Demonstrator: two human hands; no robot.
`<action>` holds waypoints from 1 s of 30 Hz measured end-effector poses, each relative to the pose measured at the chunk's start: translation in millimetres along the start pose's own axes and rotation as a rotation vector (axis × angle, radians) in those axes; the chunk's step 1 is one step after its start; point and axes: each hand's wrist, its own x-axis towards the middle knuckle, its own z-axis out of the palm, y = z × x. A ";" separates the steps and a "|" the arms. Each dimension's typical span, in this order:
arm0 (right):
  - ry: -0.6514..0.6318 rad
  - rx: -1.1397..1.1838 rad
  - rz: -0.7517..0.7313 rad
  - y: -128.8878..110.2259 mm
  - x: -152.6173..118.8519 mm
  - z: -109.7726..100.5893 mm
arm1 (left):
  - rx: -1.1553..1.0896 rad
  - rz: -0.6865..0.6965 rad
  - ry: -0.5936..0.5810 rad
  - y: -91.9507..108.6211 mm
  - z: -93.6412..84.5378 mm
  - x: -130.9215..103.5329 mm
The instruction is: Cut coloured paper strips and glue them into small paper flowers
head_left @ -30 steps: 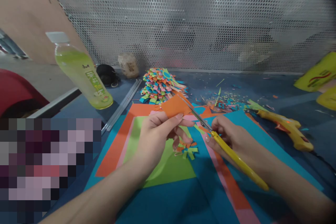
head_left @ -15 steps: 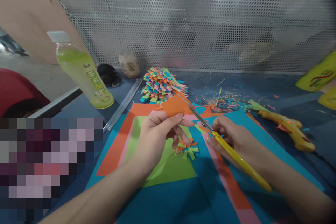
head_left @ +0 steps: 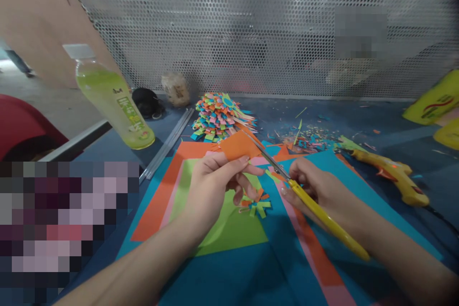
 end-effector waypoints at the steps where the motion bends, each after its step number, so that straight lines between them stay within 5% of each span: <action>1: -0.003 -0.001 0.004 0.1 -0.2 0.0 | 0.004 -0.005 -0.002 0.5 0.2 -0.1; 30: -0.003 0.020 0.026 -4.6 -1.0 -2.1 | 0.003 -0.055 -0.014 3.3 4.6 -2.5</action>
